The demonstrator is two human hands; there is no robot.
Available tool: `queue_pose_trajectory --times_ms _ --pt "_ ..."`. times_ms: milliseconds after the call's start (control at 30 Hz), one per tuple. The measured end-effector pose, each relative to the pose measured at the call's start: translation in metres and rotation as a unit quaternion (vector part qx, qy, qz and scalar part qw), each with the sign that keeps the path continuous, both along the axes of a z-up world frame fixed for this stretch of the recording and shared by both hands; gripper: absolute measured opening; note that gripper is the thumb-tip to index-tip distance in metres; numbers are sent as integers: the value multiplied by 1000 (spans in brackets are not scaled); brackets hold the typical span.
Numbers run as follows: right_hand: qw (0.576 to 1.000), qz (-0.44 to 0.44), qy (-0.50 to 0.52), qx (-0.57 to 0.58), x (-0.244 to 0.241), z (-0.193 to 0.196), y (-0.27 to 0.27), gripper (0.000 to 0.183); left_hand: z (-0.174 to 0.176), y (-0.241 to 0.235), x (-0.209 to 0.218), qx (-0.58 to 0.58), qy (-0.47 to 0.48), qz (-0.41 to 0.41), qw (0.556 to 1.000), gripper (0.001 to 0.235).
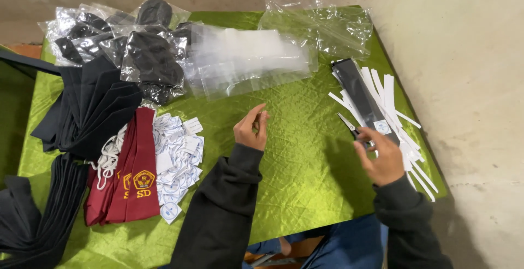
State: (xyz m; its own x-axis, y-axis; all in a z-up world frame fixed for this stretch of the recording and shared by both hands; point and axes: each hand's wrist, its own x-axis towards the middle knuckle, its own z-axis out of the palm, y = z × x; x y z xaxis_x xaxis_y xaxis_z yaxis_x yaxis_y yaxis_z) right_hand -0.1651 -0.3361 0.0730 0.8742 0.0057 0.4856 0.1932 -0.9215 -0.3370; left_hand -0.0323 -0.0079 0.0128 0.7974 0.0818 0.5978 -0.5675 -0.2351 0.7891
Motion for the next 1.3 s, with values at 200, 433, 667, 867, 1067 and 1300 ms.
queue_pose_trajectory --times_ms 200,433,667,867,1067,1300 --pt "995 101 10 -12 -8 -46 66 29 30 29 -41 -8 -43 39 998 18" --pt "994 93 48 22 -7 -44 67 25 38 102 -42 95 48 81 991 19" --pt "996 74 40 30 -8 -51 66 23 8 71 18 381 35 147 912 33" --pt "990 74 80 87 -6 -38 67 22 -8 10 58 537 120 46 833 60" --pt "989 71 86 93 -6 -41 65 21 -61 2 52 516 89 3 852 55" --pt "990 40 10 134 -5 -60 50 16 -56 30 7 391 -157 199 885 28"
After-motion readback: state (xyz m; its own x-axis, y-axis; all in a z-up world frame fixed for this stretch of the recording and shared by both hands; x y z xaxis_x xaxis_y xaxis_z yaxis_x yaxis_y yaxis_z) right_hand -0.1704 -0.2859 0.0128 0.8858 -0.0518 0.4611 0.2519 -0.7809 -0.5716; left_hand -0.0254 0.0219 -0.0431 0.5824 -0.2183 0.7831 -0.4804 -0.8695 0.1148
